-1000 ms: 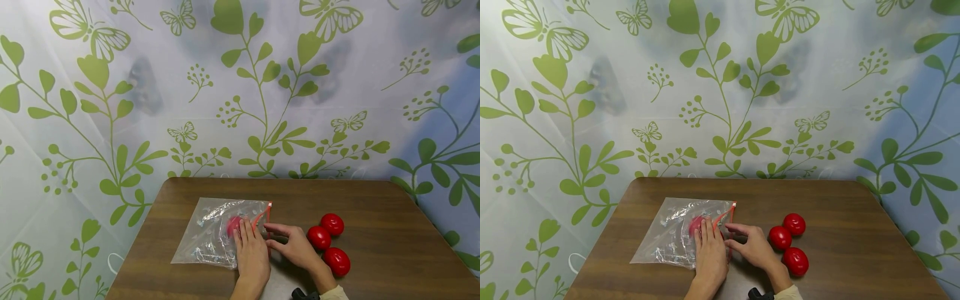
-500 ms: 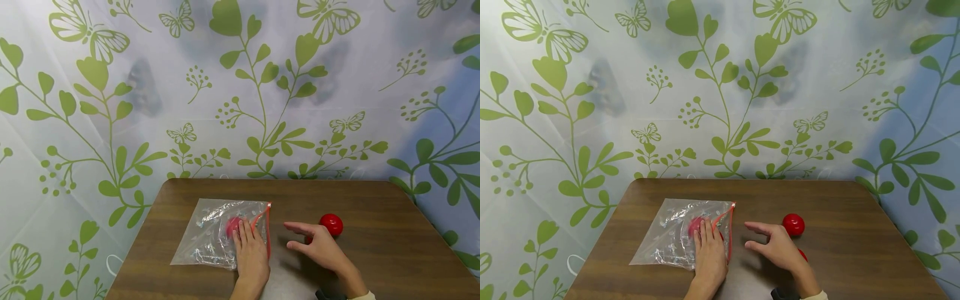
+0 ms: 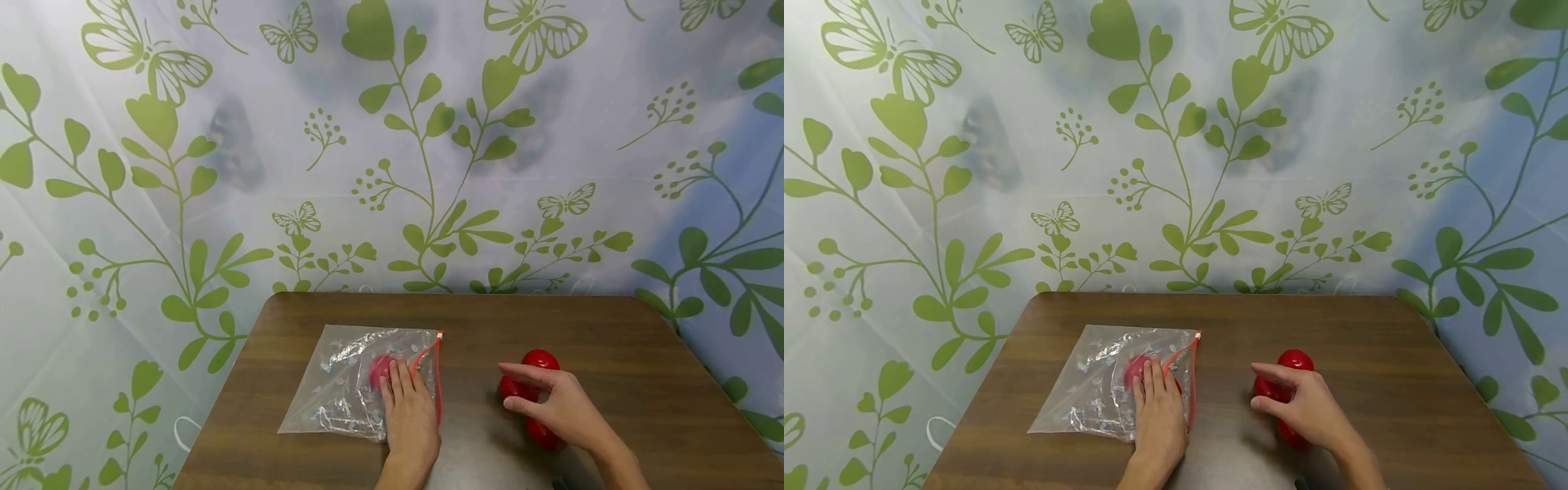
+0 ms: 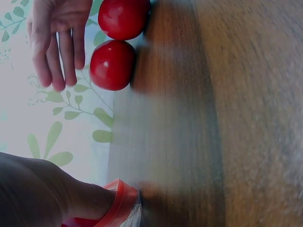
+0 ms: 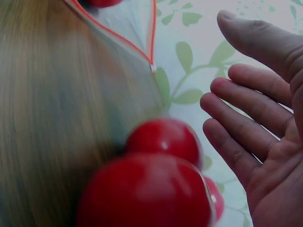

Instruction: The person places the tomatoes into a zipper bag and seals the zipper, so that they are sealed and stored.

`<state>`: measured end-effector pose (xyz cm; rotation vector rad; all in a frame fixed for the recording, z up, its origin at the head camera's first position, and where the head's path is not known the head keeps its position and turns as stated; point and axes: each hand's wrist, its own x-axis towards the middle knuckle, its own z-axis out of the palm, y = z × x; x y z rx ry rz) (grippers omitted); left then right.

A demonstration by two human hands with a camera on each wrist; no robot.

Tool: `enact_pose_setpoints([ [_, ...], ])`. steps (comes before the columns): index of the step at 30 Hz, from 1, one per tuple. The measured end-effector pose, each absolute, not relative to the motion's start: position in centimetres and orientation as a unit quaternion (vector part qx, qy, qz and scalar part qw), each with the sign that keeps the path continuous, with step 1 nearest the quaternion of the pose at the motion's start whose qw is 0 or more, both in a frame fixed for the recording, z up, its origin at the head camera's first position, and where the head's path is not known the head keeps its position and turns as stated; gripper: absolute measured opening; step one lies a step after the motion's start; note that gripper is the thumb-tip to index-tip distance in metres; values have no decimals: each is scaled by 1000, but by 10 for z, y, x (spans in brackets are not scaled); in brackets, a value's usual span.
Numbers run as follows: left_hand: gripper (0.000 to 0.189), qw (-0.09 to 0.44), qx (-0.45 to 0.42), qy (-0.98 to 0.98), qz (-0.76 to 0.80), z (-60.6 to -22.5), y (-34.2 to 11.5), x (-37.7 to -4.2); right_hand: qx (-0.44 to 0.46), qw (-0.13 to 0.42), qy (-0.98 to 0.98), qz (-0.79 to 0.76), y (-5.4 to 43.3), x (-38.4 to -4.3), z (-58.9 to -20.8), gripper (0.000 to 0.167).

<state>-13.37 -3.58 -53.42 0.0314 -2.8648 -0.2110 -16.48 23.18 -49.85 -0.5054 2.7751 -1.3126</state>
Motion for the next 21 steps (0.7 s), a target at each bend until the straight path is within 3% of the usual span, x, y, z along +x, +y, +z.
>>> enact_pose_setpoints([
  [9,95,131,11,-989,-68,-532,-36,-133,-146,23,905,-399,263,-156,-490,53],
  [21,96,127,11,-989,-69,-532,-36,-132,-147,-10,905,-398,292,-146,-499,52],
])
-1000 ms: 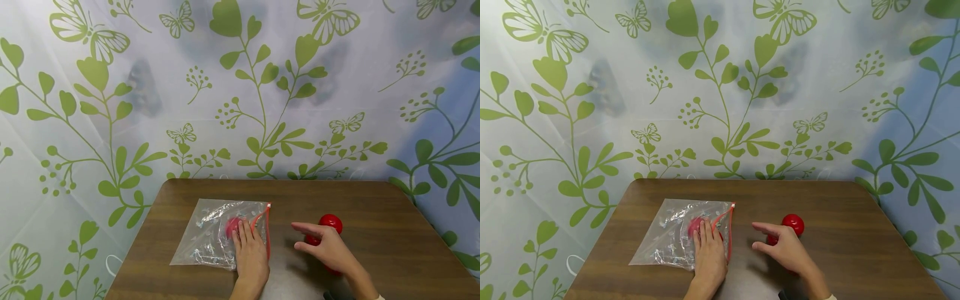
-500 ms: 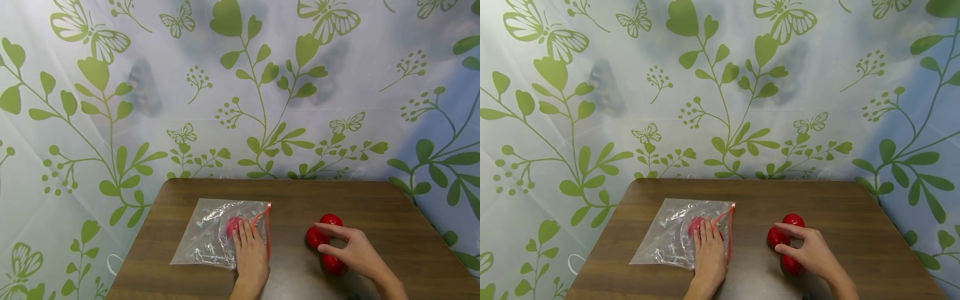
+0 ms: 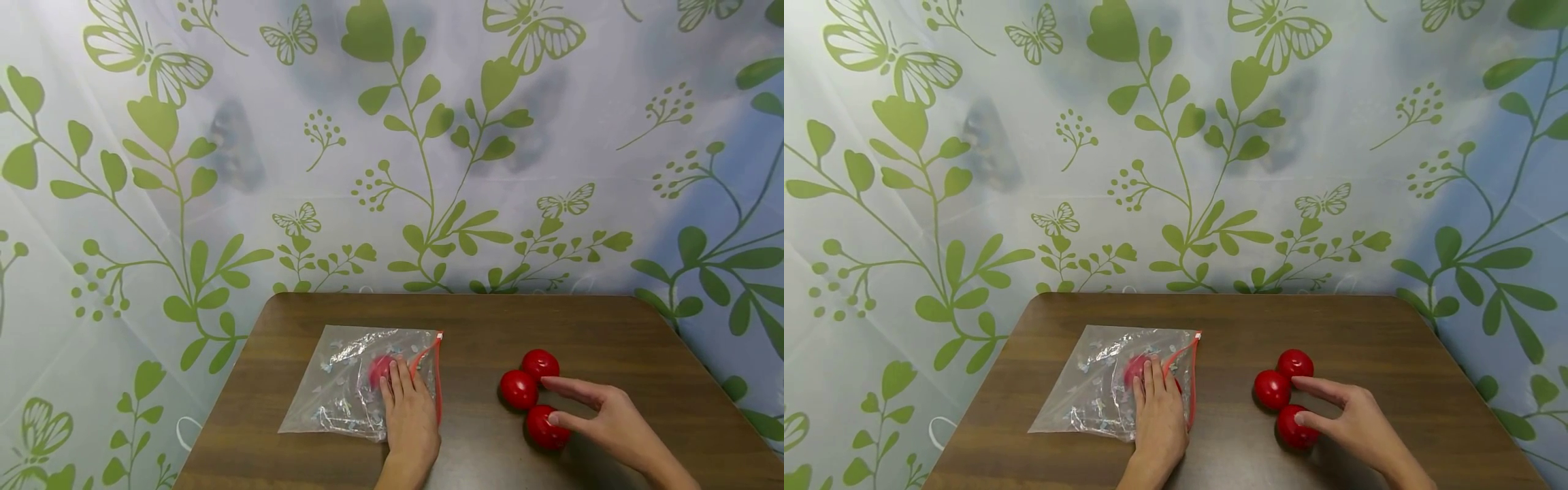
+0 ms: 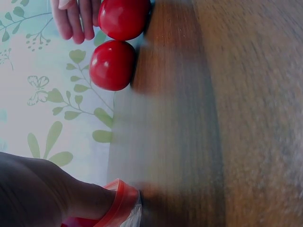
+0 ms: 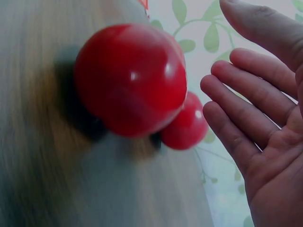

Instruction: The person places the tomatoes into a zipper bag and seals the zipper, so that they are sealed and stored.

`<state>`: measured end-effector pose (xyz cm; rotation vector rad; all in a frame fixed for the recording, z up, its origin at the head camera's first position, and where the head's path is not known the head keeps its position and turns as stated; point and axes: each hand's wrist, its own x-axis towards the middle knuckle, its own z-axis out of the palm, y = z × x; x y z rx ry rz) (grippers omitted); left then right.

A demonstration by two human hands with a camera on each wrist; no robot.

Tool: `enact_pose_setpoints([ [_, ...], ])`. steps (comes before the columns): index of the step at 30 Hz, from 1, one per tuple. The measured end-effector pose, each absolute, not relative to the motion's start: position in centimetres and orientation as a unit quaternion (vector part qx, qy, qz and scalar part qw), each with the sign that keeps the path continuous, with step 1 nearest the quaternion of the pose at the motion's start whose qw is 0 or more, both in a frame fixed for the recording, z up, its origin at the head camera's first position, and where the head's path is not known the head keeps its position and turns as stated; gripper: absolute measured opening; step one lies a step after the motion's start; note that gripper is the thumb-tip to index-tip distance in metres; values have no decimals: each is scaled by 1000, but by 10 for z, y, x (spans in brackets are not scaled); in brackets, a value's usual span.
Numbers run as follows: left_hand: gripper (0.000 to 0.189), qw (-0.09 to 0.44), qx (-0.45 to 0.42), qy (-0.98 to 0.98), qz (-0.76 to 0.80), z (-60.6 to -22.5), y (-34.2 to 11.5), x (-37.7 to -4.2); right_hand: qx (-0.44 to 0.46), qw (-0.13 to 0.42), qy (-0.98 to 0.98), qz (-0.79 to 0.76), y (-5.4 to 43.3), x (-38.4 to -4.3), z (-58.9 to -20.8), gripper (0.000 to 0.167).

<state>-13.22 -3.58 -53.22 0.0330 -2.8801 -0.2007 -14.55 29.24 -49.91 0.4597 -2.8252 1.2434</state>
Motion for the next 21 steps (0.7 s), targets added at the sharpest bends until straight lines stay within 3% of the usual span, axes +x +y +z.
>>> enact_pose_setpoints([
  [11,92,134,10,-988,-75,-533,-36,-132,120,-23,-912,392,315,-136,-507,56],
  [21,93,140,12,-987,-78,-532,-36,-131,84,-92,-911,393,326,-135,-518,63],
])
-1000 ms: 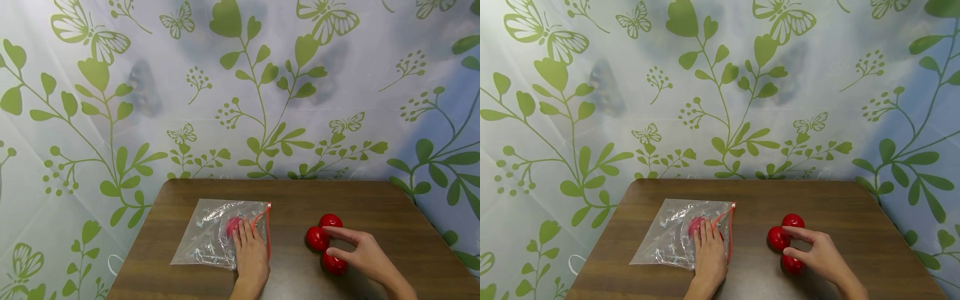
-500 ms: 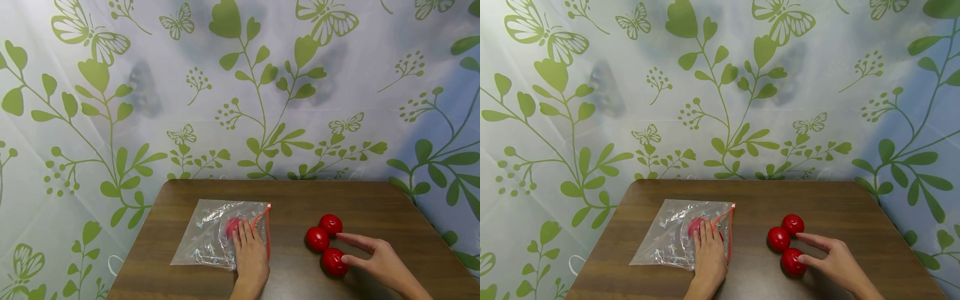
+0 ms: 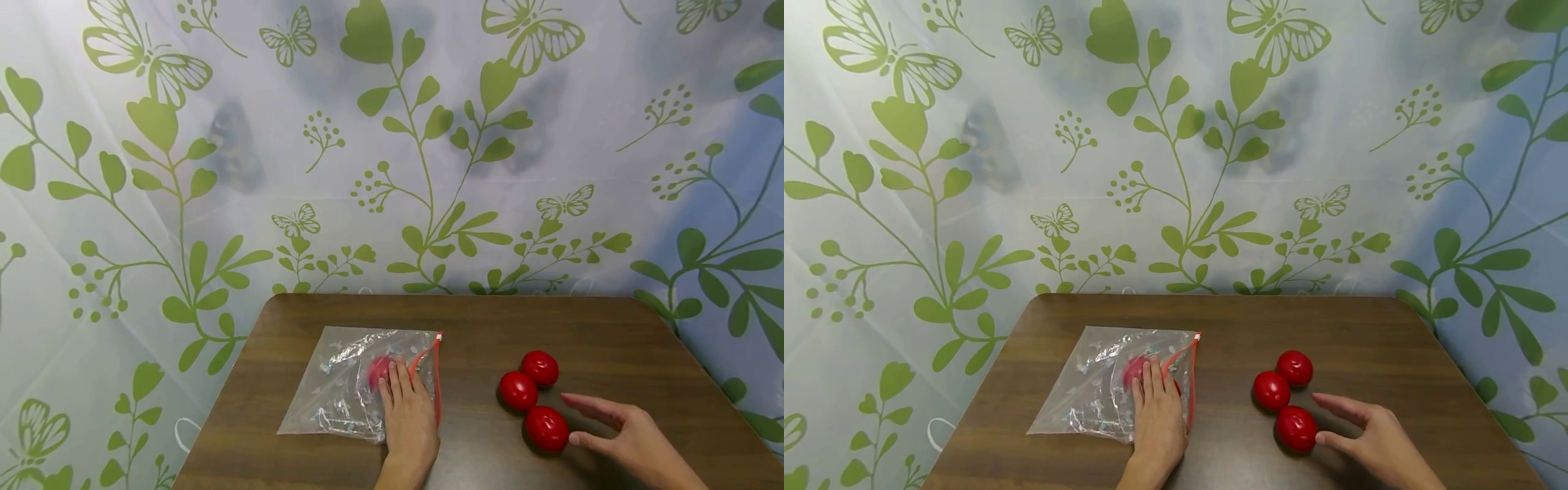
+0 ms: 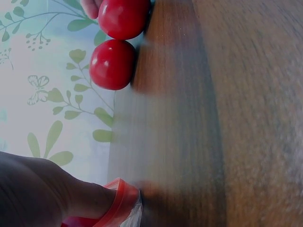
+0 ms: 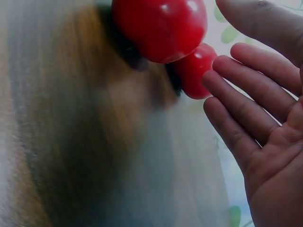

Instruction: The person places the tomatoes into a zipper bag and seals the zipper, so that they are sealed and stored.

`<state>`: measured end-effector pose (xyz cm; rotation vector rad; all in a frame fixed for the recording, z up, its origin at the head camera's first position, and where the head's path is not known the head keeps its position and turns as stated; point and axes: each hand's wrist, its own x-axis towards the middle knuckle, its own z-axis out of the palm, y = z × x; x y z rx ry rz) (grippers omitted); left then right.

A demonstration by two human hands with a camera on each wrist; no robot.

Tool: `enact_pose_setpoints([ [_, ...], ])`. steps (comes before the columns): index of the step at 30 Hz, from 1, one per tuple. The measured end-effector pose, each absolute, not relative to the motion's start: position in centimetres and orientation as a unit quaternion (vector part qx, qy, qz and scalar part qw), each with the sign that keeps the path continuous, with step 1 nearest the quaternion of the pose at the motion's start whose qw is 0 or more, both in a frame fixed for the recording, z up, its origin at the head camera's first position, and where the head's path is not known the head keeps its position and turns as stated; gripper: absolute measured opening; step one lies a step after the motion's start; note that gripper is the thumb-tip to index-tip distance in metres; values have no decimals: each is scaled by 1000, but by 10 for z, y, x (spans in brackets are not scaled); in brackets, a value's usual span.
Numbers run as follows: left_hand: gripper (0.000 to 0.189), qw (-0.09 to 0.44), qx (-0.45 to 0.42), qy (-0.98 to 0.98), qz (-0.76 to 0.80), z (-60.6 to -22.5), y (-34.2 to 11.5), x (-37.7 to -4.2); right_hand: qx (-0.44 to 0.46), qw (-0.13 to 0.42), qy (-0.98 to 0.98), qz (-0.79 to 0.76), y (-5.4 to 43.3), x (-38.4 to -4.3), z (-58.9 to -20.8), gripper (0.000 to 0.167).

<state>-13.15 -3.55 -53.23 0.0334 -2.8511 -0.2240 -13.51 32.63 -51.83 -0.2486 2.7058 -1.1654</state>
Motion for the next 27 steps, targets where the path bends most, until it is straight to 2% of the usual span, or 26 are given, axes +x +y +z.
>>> enact_pose_setpoints([
  [12,94,133,6,-988,-82,-531,-36,-129,-82,135,911,-382,326,-135,-537,70],
  [27,96,136,4,-988,-74,-532,-36,-130,-91,144,908,-382,327,-135,-547,70],
])
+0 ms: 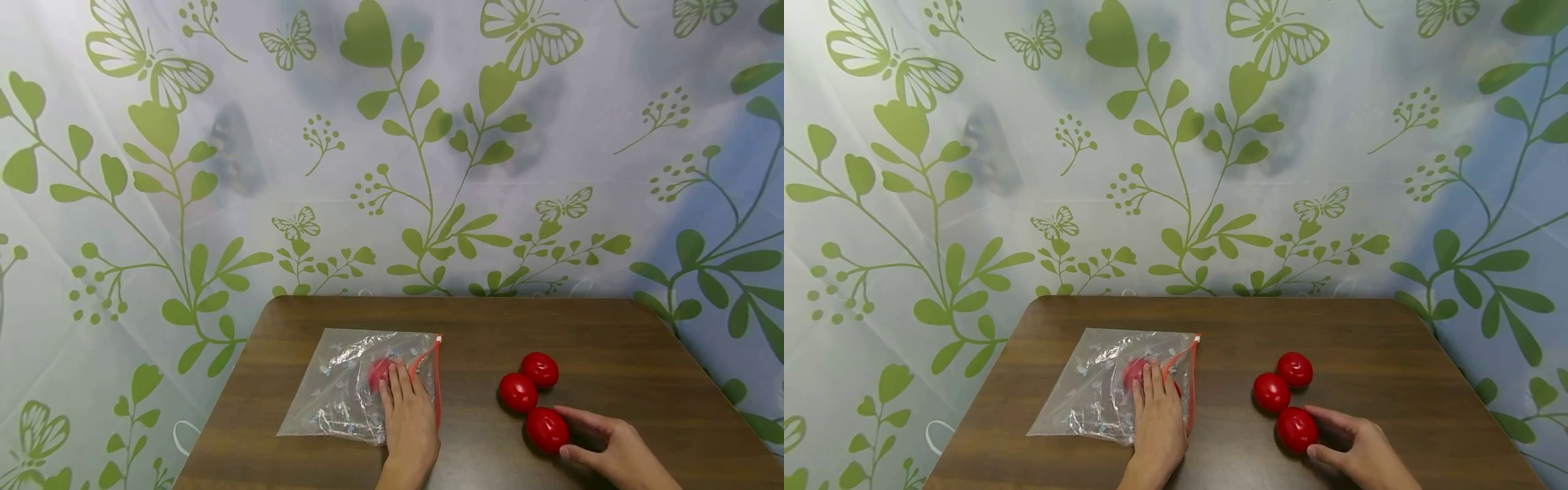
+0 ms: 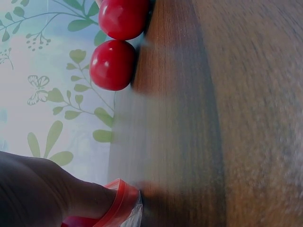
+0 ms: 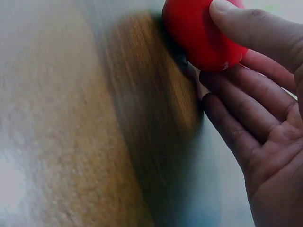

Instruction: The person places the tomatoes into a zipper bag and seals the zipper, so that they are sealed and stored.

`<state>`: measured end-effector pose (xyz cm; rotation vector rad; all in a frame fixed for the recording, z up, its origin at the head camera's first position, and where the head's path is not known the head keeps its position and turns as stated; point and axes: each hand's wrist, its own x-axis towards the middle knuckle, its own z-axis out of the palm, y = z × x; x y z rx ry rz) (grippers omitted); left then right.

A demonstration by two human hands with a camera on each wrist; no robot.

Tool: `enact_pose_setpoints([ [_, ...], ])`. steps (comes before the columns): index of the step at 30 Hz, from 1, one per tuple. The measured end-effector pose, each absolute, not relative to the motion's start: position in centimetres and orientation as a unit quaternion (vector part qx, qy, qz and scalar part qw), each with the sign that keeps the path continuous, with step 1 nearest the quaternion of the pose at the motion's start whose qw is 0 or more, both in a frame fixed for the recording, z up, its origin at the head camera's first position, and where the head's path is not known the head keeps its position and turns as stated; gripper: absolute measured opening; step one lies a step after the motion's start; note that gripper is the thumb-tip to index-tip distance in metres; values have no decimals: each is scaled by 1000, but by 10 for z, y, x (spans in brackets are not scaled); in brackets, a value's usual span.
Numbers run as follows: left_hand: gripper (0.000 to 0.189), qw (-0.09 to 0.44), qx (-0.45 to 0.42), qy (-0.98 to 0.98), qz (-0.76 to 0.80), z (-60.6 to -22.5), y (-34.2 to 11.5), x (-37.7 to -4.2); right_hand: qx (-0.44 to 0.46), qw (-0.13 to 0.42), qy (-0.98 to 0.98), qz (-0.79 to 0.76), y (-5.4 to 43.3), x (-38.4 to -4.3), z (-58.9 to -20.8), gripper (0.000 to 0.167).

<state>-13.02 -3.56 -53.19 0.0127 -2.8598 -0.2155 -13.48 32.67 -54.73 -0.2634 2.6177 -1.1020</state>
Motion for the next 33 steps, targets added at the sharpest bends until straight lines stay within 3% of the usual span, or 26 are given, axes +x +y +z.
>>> enact_pose_setpoints([
  [11,96,126,6,-989,-75,-531,-35,-131,-88,157,895,-409,323,-132,-539,72],
  [26,94,130,7,-988,-81,-530,-35,-131,-139,100,899,-403,308,-131,-521,62],
  [33,94,126,9,-989,-81,-531,-35,-131,-140,109,879,-442,293,-136,-516,61],
])
